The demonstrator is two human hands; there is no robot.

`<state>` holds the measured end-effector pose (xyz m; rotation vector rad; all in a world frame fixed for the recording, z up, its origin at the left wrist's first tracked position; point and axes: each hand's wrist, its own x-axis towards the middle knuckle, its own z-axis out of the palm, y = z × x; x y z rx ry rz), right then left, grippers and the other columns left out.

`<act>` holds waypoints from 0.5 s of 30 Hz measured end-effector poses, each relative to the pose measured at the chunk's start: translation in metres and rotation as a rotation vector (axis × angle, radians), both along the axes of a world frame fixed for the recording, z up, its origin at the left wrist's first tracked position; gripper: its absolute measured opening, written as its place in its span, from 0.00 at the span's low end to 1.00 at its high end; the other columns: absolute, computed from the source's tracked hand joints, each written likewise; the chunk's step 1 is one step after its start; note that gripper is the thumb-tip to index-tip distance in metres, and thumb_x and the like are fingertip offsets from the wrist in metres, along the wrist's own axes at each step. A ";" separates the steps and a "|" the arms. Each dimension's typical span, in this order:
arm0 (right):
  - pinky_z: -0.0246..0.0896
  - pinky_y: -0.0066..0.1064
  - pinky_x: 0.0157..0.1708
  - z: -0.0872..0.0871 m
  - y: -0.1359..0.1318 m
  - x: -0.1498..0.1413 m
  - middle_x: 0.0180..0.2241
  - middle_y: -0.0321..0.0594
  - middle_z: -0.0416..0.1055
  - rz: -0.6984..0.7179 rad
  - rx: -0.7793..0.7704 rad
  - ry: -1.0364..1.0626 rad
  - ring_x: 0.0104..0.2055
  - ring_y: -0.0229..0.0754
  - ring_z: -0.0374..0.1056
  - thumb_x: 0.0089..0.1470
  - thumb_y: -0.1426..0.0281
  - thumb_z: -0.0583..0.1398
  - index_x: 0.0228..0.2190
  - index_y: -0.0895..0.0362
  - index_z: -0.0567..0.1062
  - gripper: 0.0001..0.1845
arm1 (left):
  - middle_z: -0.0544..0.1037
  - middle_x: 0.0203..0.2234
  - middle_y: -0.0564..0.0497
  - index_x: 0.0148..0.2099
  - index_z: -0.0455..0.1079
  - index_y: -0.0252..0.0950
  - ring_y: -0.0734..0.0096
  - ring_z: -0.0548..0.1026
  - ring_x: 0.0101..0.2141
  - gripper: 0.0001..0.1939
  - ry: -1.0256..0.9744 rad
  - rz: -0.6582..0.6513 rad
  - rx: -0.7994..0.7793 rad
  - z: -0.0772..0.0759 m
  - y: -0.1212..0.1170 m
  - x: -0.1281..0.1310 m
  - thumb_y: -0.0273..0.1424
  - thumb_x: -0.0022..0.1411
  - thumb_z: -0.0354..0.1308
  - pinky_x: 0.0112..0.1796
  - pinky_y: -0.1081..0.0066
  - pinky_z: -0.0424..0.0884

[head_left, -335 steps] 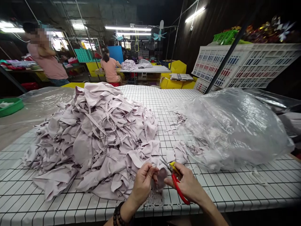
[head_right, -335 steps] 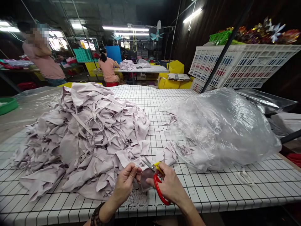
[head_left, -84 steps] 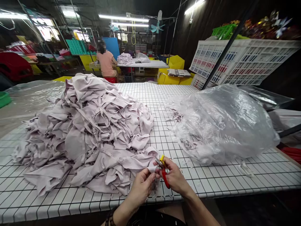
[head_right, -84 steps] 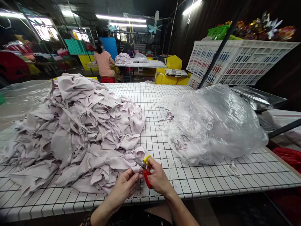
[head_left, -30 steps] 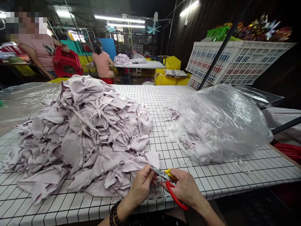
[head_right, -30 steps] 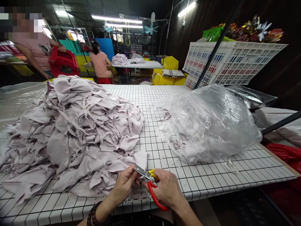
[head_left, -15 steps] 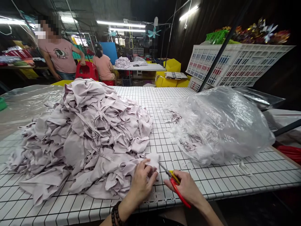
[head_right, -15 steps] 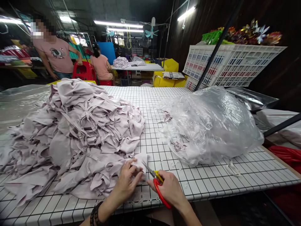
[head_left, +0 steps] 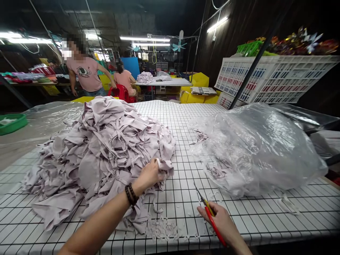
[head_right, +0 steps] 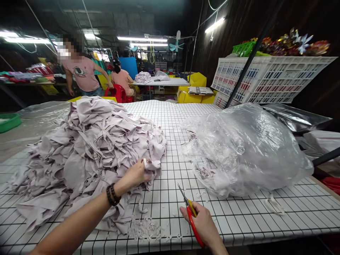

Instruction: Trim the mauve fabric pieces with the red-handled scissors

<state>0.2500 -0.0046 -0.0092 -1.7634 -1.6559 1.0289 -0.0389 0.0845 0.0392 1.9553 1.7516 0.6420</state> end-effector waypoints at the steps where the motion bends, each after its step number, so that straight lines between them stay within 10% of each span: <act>1: 0.50 0.28 0.22 -0.001 0.001 0.000 0.17 0.30 0.53 0.004 0.001 0.000 0.22 0.37 0.51 0.44 0.48 0.57 0.18 0.53 0.58 0.23 | 0.72 0.42 0.42 0.44 0.69 0.34 0.54 0.73 0.40 0.20 0.043 -0.018 -0.042 -0.002 0.004 0.001 0.29 0.45 0.64 0.40 0.63 0.67; 6: 0.51 0.28 0.22 -0.014 0.002 0.005 0.17 0.30 0.55 0.005 -0.021 0.061 0.22 0.38 0.53 0.44 0.54 0.60 0.19 0.53 0.62 0.18 | 0.77 0.32 0.45 0.37 0.71 0.35 0.58 0.75 0.33 0.10 0.027 -0.076 -0.079 0.019 0.010 0.001 0.30 0.50 0.62 0.33 0.66 0.68; 11: 0.54 0.28 0.22 -0.004 0.013 0.009 0.18 0.31 0.60 0.036 0.004 0.000 0.22 0.39 0.57 0.46 0.56 0.59 0.20 0.53 0.61 0.17 | 0.73 0.39 0.48 0.50 0.65 0.27 0.64 0.73 0.38 0.28 0.163 0.138 0.282 0.161 0.031 -0.052 0.41 0.52 0.60 0.37 0.68 0.68; 15: 0.56 0.28 0.25 0.025 0.042 -0.010 0.23 0.34 0.69 0.123 0.177 -0.200 0.25 0.40 0.64 0.53 0.65 0.55 0.24 0.53 0.65 0.07 | 0.62 0.48 0.47 0.53 0.58 0.15 0.44 0.64 0.51 0.44 0.580 0.484 0.561 0.253 0.079 -0.128 0.55 0.56 0.39 0.44 0.57 0.56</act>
